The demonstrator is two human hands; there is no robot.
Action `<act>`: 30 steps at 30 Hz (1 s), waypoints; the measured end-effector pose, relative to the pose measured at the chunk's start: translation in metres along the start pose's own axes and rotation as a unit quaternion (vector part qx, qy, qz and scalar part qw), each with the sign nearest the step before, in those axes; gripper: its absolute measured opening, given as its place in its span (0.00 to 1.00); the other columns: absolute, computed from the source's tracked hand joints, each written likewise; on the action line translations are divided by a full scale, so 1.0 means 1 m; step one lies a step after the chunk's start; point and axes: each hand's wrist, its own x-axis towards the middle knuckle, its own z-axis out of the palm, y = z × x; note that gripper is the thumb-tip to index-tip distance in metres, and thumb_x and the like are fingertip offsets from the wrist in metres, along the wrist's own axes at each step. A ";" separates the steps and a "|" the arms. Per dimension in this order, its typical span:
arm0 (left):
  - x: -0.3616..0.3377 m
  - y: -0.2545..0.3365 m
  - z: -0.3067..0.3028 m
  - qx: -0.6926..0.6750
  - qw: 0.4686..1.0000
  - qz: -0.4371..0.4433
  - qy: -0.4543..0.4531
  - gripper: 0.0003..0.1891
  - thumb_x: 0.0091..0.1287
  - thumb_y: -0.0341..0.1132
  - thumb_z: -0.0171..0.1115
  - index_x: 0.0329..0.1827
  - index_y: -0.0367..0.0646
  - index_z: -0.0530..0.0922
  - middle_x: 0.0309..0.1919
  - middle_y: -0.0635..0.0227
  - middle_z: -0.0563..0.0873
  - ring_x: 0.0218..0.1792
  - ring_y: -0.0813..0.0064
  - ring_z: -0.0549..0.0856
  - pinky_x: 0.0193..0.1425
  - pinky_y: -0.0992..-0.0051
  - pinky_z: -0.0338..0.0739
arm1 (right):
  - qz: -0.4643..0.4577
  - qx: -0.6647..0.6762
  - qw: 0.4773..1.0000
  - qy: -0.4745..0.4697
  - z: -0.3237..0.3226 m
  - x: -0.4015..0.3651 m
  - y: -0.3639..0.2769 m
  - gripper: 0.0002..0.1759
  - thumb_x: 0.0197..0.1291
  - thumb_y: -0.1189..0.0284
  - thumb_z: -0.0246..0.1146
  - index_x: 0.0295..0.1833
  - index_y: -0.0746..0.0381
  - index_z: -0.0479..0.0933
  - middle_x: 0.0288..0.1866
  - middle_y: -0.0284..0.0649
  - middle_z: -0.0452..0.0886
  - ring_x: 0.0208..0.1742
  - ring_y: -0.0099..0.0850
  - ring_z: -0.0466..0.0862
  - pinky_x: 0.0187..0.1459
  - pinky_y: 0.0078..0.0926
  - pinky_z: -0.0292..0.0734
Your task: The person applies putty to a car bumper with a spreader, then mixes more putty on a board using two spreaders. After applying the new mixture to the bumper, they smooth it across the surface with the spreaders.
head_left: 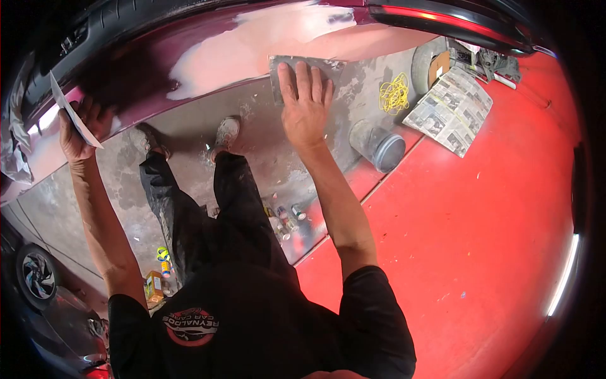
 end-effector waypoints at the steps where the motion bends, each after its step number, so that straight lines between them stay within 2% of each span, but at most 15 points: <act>1: -0.001 0.001 -0.001 -0.007 1.000 -0.001 0.010 0.20 0.78 0.51 0.54 0.58 0.46 0.81 0.43 0.66 0.81 0.46 0.67 0.76 0.70 0.44 0.66 | -0.001 0.004 1.000 -0.001 0.000 -0.002 -0.001 0.36 0.56 0.77 0.60 0.73 0.48 0.72 0.71 0.42 0.71 0.70 0.50 0.69 0.67 0.66 0.64; 6: -0.004 0.002 -0.005 -0.018 0.999 -0.006 0.031 0.20 0.78 0.51 0.54 0.59 0.46 0.81 0.45 0.64 0.81 0.47 0.67 0.76 0.70 0.45 0.66 | 0.002 0.049 0.998 -0.047 -0.014 -0.019 -0.007 0.37 0.54 0.80 0.61 0.72 0.49 0.72 0.69 0.42 0.71 0.67 0.50 0.70 0.67 0.64 0.63; 9: -0.008 0.001 -0.002 -0.001 0.997 0.005 0.076 0.20 0.78 0.51 0.54 0.59 0.46 0.80 0.46 0.64 0.81 0.47 0.67 0.76 0.70 0.45 0.66 | -0.008 0.061 0.996 -0.067 -0.030 -0.022 -0.007 0.30 0.65 0.72 0.55 0.74 0.52 0.70 0.72 0.48 0.68 0.70 0.55 0.69 0.66 0.72 0.62; 12: -0.001 0.001 -0.002 -0.014 1.000 -0.011 0.013 0.20 0.77 0.51 0.54 0.58 0.46 0.80 0.45 0.65 0.80 0.47 0.67 0.75 0.69 0.47 0.67 | 0.046 0.028 0.999 0.006 -0.042 0.013 -0.011 0.36 0.54 0.81 0.61 0.72 0.53 0.71 0.68 0.48 0.70 0.68 0.51 0.70 0.67 0.64 0.63; 15: -0.009 -0.001 0.001 0.023 0.989 0.021 0.147 0.19 0.77 0.51 0.55 0.57 0.45 0.80 0.42 0.66 0.77 0.45 0.68 0.75 0.67 0.48 0.69 | 0.096 0.010 0.995 0.027 -0.034 0.036 -0.015 0.36 0.54 0.82 0.60 0.72 0.55 0.71 0.67 0.50 0.70 0.69 0.52 0.69 0.67 0.63 0.63; 19: -0.004 0.001 -0.003 0.002 0.998 -0.004 0.057 0.20 0.77 0.52 0.54 0.57 0.45 0.80 0.43 0.66 0.77 0.44 0.67 0.75 0.67 0.48 0.68 | 0.124 0.053 0.991 -0.001 -0.020 0.037 -0.037 0.41 0.49 0.79 0.64 0.74 0.54 0.69 0.68 0.49 0.70 0.65 0.51 0.70 0.64 0.56 0.65; 20: -0.003 0.001 -0.002 -0.009 0.999 -0.010 0.038 0.20 0.77 0.52 0.54 0.57 0.46 0.80 0.44 0.66 0.78 0.45 0.67 0.75 0.68 0.48 0.68 | 0.139 0.056 0.988 -0.027 -0.021 0.037 -0.045 0.44 0.46 0.77 0.67 0.74 0.53 0.68 0.68 0.49 0.70 0.63 0.50 0.71 0.62 0.54 0.65; 21: -0.002 0.000 -0.002 -0.021 0.999 -0.016 0.019 0.21 0.78 0.52 0.53 0.57 0.46 0.80 0.45 0.66 0.78 0.45 0.67 0.75 0.68 0.48 0.68 | 0.139 0.069 0.987 -0.037 -0.022 0.034 -0.053 0.44 0.45 0.77 0.68 0.74 0.53 0.68 0.67 0.49 0.70 0.63 0.50 0.70 0.62 0.54 0.65; 24: -0.008 0.001 -0.006 0.017 0.997 -0.001 0.079 0.21 0.78 0.52 0.52 0.58 0.46 0.80 0.47 0.65 0.79 0.45 0.66 0.75 0.69 0.47 0.68 | 0.134 0.098 0.985 -0.050 -0.027 0.026 -0.070 0.44 0.44 0.77 0.68 0.73 0.53 0.69 0.66 0.50 0.71 0.61 0.51 0.72 0.60 0.54 0.67; 28: -0.011 0.003 -0.014 -0.005 0.997 -0.006 0.079 0.21 0.77 0.53 0.54 0.58 0.45 0.80 0.48 0.64 0.80 0.50 0.65 0.76 0.70 0.46 0.67 | 0.112 0.140 0.981 -0.078 -0.044 0.011 -0.065 0.39 0.46 0.79 0.65 0.69 0.52 0.74 0.64 0.49 0.73 0.61 0.52 0.74 0.62 0.54 0.67; 30: -0.012 0.002 -0.015 -0.010 0.997 -0.010 0.081 0.22 0.77 0.53 0.54 0.59 0.45 0.80 0.50 0.63 0.81 0.53 0.64 0.76 0.71 0.46 0.66 | 0.098 0.070 0.992 -0.043 -0.047 0.014 -0.050 0.37 0.48 0.80 0.63 0.69 0.52 0.74 0.64 0.48 0.73 0.63 0.52 0.73 0.63 0.55 0.67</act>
